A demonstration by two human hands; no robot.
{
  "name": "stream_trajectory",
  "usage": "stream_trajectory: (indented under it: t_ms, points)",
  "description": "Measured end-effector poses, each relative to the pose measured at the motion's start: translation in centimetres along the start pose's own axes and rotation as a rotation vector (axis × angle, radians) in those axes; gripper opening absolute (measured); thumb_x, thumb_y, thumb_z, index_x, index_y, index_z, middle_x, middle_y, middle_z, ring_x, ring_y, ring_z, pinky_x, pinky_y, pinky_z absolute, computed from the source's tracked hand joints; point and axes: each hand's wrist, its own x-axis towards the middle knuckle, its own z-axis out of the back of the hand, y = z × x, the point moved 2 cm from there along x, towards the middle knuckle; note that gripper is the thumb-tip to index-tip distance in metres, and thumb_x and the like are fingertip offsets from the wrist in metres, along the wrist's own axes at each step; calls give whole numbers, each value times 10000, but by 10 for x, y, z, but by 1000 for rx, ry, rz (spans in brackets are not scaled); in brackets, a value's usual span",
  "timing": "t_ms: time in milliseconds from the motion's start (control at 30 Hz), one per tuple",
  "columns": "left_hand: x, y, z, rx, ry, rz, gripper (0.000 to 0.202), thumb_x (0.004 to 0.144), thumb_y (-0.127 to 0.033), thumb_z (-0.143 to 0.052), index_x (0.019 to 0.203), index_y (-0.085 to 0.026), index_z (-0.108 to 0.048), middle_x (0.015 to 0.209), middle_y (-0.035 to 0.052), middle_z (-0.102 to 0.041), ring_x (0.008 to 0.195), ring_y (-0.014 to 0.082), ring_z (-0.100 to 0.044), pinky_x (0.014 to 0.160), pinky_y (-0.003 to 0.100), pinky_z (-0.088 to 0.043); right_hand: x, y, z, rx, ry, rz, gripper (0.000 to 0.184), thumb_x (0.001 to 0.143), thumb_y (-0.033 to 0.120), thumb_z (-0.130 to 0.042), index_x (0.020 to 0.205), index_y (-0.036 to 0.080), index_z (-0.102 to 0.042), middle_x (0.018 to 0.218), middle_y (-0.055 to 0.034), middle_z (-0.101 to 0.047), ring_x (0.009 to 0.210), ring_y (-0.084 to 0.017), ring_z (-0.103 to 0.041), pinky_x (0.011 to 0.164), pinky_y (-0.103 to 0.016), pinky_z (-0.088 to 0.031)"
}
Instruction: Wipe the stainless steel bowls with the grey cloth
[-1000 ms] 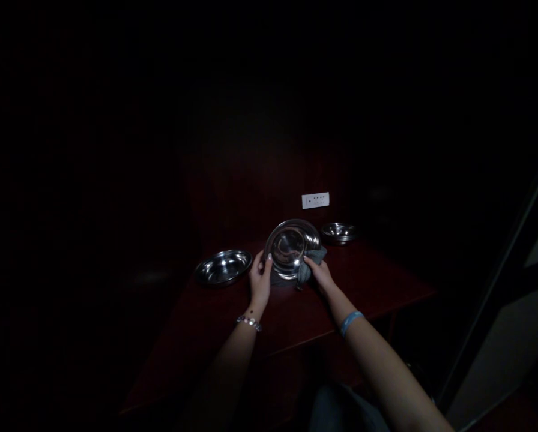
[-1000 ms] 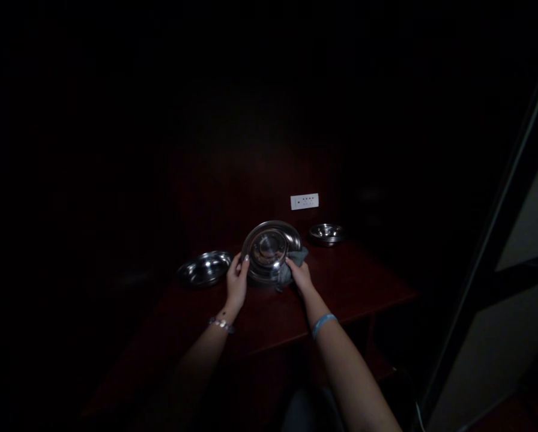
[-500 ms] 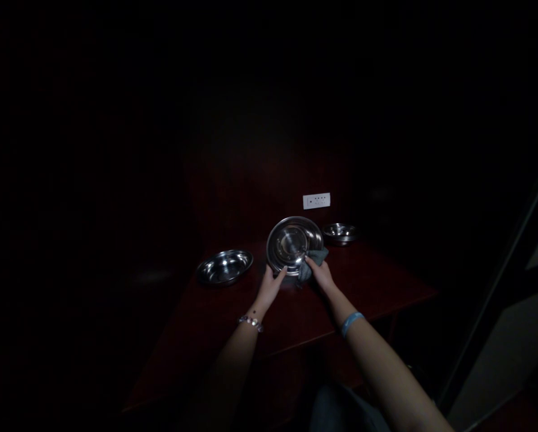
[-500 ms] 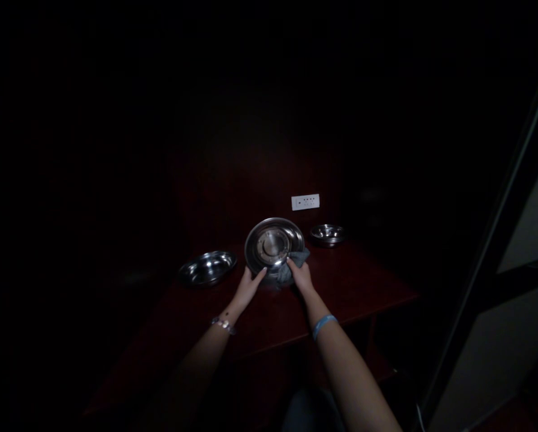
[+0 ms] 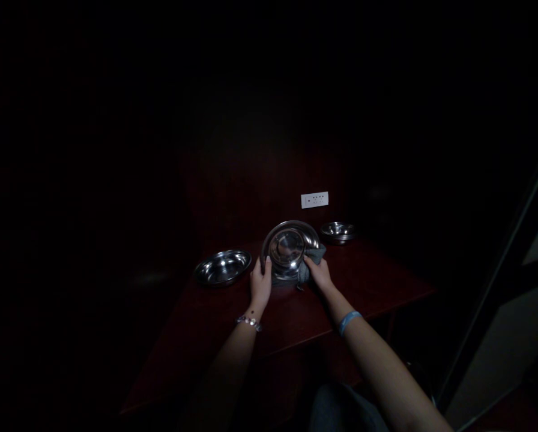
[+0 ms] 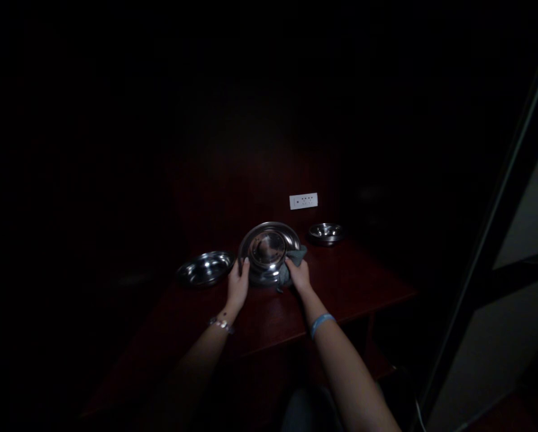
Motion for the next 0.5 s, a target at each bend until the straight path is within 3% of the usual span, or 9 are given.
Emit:
stream_trajectory:
  t_ms: [200, 300, 433, 500]
  points:
    - [-1, -11, 2, -66, 18, 12, 511, 913, -546, -512, 1289, -209, -588, 1324, 98, -626, 1248, 258, -563, 1093, 404, -410, 1, -1, 2, -14, -17, 32, 451, 661, 507, -731, 965, 174, -726, 986, -75, -764, 990, -276, -694, 897, -380, -530]
    - [-3, -11, -4, -162, 111, 36, 574, 894, -509, -569, 1400, -252, -480, 1400, 86, -571, 1305, 246, -525, 1112, 400, -390, 3, -5, 9, -61, -101, -6, 417, 652, 502, -732, 932, 193, -731, 977, -67, -767, 1000, -282, -697, 906, -388, -529]
    - [-7, -2, -15, -171, 290, 75, 842, 822, -421, -693, 1520, -276, -245, 1442, 136, -524, 1304, 270, -528, 1104, 472, -382, 6, -12, 16, -81, -222, -87, 369, 639, 499, -732, 888, 226, -726, 975, -50, -768, 1003, -275, -702, 922, -384, -525]
    - [-9, 4, -19, -135, 324, 78, 874, 795, -399, -719, 1516, -265, -243, 1466, 154, -493, 1323, 275, -508, 1118, 479, -365, 5, -12, 16, -64, -225, -109, 359, 635, 490, -735, 882, 229, -723, 969, -48, -769, 996, -267, -706, 924, -378, -526]
